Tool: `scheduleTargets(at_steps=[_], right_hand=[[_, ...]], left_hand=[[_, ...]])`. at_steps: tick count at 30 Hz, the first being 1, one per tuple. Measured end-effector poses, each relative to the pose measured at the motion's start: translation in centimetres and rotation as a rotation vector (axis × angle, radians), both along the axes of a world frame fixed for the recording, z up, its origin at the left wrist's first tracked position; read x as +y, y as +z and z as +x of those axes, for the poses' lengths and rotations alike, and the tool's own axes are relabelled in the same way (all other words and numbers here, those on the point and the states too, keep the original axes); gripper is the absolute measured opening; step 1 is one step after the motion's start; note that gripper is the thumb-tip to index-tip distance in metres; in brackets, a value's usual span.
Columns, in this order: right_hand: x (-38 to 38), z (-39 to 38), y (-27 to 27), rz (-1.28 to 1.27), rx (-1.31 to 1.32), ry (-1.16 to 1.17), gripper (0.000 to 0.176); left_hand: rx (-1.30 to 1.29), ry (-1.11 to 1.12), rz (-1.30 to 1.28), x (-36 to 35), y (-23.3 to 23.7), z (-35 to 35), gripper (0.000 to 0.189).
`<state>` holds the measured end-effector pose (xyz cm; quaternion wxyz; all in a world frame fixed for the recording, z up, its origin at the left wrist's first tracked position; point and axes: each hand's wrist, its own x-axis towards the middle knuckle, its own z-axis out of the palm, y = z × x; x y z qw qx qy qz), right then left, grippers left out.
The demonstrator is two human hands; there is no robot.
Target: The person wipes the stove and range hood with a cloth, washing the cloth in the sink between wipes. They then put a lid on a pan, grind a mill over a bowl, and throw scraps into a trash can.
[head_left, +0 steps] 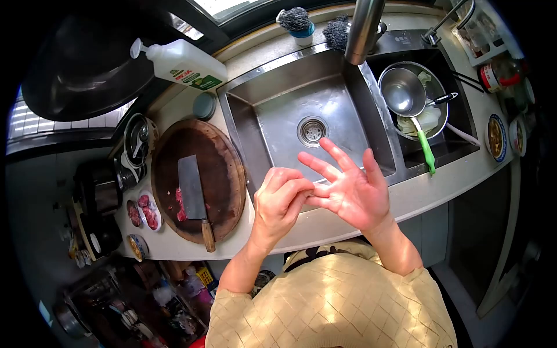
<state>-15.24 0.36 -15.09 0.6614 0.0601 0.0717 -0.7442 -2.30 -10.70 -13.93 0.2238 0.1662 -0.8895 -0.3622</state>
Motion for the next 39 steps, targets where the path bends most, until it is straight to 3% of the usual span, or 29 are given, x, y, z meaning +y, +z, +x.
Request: scheduleTargets(at_steps=[7, 11, 13, 16, 20, 22, 27, 31, 34, 39], right_hand=[[-0.3, -1.6, -1.1, -0.051, -0.044, 0.037, 0.068], [-0.8, -1.8, -1.1, -0.059, -0.081, 0.039, 0.066], [-0.9, -1.9, -1.2, -0.05, -0.099, 0.018, 0.064], [-1.3, -3.2, -2.4, 0.086, 0.083, -0.001, 0.059], [-1.4, -5.6, -5.7, 0.287, 0.239, -0.056, 0.049], [-1.3, -6.4, -6.3, 0.337, 0.468, -0.007, 0.046], [-1.0, -5.9, -6.9, 0.187, 0.976, 0.198, 0.044], [-2.4, -1.0, -4.3, 0.105, 0.774, 0.212, 0.047], [-3.2, 0.6, -5.5, 0.153, 0.822, 0.571, 0.028], [-2.4, 1.7, -5.5, 0.236, 0.796, 0.473, 0.013]], left_hand=[[0.02, 0.141, 0.33, 0.0, -1.7, -0.7, 0.005], [0.119, 0.193, 0.92, -0.6, -1.7, -0.6, 0.012], [0.139, 0.222, 0.974, -1.1, -1.8, -0.5, 0.015], [0.13, 0.327, 0.997, -1.9, -1.7, -0.9, 0.014], [0.144, 0.324, 1.31, -3.0, -1.5, -1.6, 0.013], [0.149, 0.386, 1.456, -3.0, -0.8, -2.6, 0.013], [0.178, 0.369, 1.442, -3.7, -2.7, -3.1, 0.013], [0.146, 0.395, 1.341, -3.3, -2.4, -2.9, 0.012], [0.174, 0.449, 1.295, -3.0, -1.7, -1.5, 0.011], [0.263, 0.495, 1.327, -2.3, -1.4, 3.3, 0.01]])
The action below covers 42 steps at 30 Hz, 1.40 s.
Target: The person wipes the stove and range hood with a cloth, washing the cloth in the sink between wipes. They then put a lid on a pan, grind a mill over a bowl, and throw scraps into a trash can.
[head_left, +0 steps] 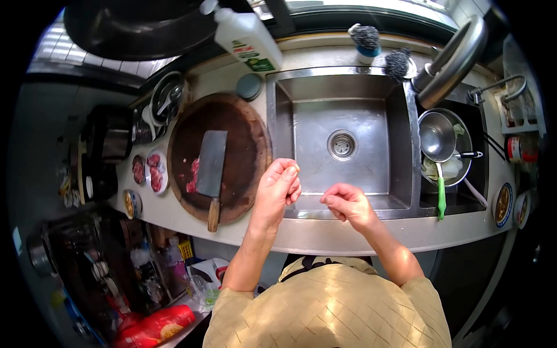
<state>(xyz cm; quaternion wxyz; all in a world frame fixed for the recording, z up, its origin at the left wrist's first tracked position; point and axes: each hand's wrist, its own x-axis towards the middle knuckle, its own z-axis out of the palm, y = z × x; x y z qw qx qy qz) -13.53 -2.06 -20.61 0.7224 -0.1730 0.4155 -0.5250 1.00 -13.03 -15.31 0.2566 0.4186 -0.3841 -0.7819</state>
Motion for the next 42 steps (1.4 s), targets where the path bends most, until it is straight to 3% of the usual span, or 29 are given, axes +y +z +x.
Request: scheduleTargets(at_steps=[6, 10, 12, 13, 14, 17, 20, 24, 27, 31, 36, 42], right_hand=[[0.1, 4.1, 2.0, -0.151, 0.507, 0.046, 0.009], [0.3, 10.7, 2.5, -0.398, 0.705, 0.145, 0.006], [1.0, 15.3, 2.9, -0.351, 0.642, 0.238, 0.009], [1.6, 17.7, 2.8, -0.312, 0.615, 0.283, 0.009], [2.1, 20.1, 2.7, -0.271, 0.594, 0.321, 0.01], [4.4, 28.4, 2.3, -0.22, 0.47, 0.456, 0.01], [7.5, 37.1, 1.0, -0.195, 0.355, 0.646, 0.011], [10.9, 46.4, -0.3, -0.218, 0.335, 0.908, 0.012], [12.1, 51.1, -1.3, -0.228, 0.364, 1.083, 0.013], [11.9, 57.0, -2.9, -0.133, 0.345, 1.27, 0.012], [10.4, 64.9, -5.0, -0.068, 0.327, 1.369, 0.014], [8.6, 75.0, -7.8, 0.074, 0.298, 1.454, 0.01]], left_hand=[[-0.096, -0.178, -0.223, 4.3, -1.3, 7.6, 0.012], [0.011, -0.211, -0.119, 8.9, -2.0, 14.7, 0.013], [0.004, -0.127, -0.133, 11.3, -1.7, 18.8, 0.011], [0.159, 0.048, -0.084, 13.0, -3.1, 20.8, 0.01], [0.153, 0.225, -0.06, 14.3, -2.5, 23.0, 0.012], [0.091, 0.509, -0.01, 18.7, -3.0, 30.9, 0.01], [0.184, 0.895, -0.004, 23.9, -3.3, 37.3, 0.008], [0.24, 1.224, 0.048, 29.5, -4.4, 44.3, 0.009], [0.23, 1.365, 0.037, 32.5, -6.2, 47.9, 0.009], [0.41, 1.485, 0.111, 34.2, -5.3, 52.6, 0.009], [0.457, 1.522, 0.077, 35.8, -9.0, 59.1, 0.009], [0.428, 1.681, 0.162, 33.6, -8.1, 68.6, 0.011]])
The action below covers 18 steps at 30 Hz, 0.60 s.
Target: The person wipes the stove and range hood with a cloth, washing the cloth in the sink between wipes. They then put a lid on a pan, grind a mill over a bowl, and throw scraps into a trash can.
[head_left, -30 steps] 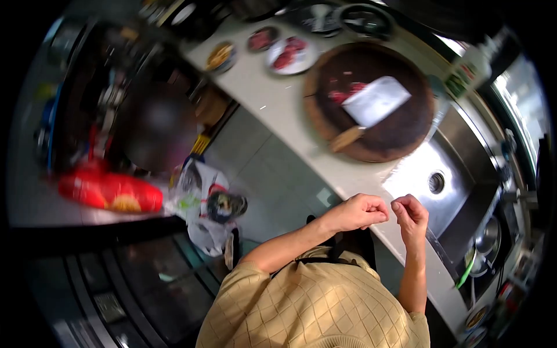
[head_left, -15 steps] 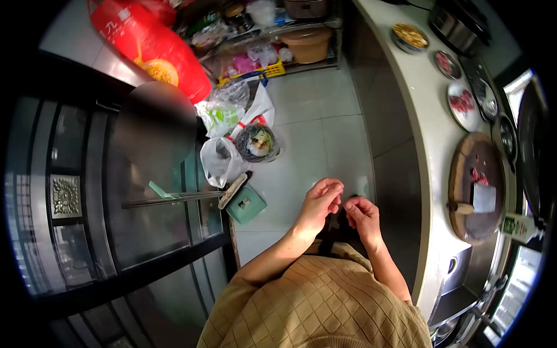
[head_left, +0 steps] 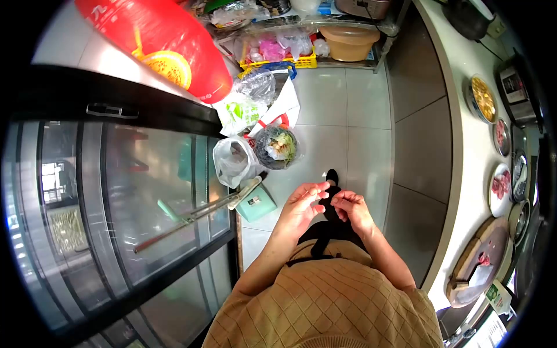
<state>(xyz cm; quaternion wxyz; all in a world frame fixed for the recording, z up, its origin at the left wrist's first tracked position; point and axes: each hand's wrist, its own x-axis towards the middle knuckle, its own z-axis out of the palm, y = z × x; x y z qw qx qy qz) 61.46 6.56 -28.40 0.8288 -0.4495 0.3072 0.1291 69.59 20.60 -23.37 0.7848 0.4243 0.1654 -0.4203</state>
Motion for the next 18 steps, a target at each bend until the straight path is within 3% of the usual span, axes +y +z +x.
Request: scheduleTargets(at_steps=[4, 8, 12, 18], right_hand=[[-0.2, 5.6, -2.4, 0.103, 0.082, -0.017, 0.01], [0.3, 10.4, -5.8, 0.091, 0.191, -0.018, 0.009], [1.4, 14.1, -10.9, 0.027, 0.297, -0.035, 0.008], [4.6, 15.1, -25.4, -0.326, 0.611, -0.078, 0.013]], left_hand=[[0.048, -0.015, -0.134, 0.5, -4.2, 5.5, 0.008], [0.134, 0.137, -0.133, 1.2, -8.3, 9.5, 0.007], [0.055, 0.245, 0.043, 3.7, -12.4, 13.4, 0.005], [0.047, 0.334, 0.532, 10.3, -23.9, 19.3, 0.01]])
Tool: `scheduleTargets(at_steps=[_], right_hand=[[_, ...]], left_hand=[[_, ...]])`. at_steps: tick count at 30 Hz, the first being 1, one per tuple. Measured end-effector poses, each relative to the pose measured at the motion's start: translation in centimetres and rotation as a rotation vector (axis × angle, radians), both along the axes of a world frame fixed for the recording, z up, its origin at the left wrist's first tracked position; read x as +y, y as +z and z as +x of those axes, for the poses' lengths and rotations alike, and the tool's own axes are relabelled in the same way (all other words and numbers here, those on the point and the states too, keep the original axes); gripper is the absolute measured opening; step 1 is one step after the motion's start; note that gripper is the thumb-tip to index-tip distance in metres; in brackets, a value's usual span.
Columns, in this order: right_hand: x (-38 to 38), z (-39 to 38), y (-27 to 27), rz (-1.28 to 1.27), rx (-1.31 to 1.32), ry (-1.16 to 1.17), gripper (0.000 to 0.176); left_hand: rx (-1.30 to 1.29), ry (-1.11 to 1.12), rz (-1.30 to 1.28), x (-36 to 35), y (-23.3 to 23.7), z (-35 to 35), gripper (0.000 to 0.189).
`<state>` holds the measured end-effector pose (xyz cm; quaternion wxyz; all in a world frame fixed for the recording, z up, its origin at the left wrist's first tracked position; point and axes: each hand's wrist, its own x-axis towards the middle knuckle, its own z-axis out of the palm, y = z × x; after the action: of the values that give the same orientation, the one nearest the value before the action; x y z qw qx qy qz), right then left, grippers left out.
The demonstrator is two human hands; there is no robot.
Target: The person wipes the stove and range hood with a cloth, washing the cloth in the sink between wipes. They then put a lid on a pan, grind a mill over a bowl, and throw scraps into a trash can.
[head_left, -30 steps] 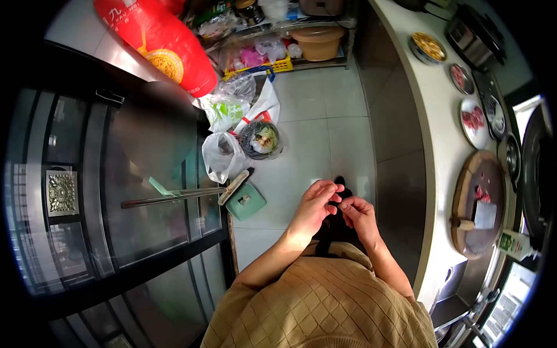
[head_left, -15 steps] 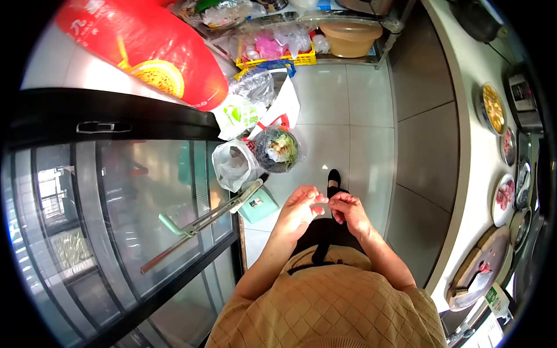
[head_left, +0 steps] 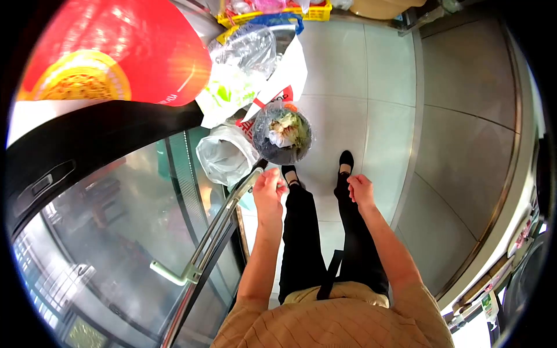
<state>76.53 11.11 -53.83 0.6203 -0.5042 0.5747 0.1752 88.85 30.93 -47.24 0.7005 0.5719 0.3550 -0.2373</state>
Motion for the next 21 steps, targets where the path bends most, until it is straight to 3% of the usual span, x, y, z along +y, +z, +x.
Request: scheduleTargets(at_steps=[4, 7, 9, 11, 13, 15, 18, 21], right_hand=[[4.1, 2.2, -7.6, -0.081, -0.066, 0.149, 0.015], [7.3, 5.1, -14.9, -0.319, -0.274, 0.478, 0.021], [9.1, 9.6, -16.8, -0.558, -0.332, 0.677, 0.022], [10.1, 14.3, -18.0, -0.523, -0.26, 0.793, 0.028], [10.7, 16.5, -22.1, -0.579, -0.358, 0.91, 0.029], [10.9, 18.6, -24.3, -0.647, -0.27, 1.171, 0.031], [11.3, 19.1, -28.8, -0.631, -0.197, 1.189, 0.029], [10.8, 18.0, -29.2, -0.616, -0.454, 0.988, 0.026]], left_hand=[[0.106, -0.054, 0.131, 2.9, -8.7, 3.7, 0.021], [0.207, -0.125, 0.206, 3.8, -14.4, 5.4, 0.021], [0.24, -0.149, 0.201, 4.0, -18.0, 6.0, 0.02], [0.256, -0.145, 0.185, 4.4, -21.1, 6.3, 0.019], [0.291, -0.145, 0.207, 4.4, -23.6, 6.6, 0.019], [0.33, -0.141, 0.233, 4.3, -25.5, 6.9, 0.02], [0.347, -0.136, 0.196, 4.3, -27.8, 7.0, 0.021], [0.417, -0.112, 0.156, 4.2, -30.4, 7.2, 0.019]])
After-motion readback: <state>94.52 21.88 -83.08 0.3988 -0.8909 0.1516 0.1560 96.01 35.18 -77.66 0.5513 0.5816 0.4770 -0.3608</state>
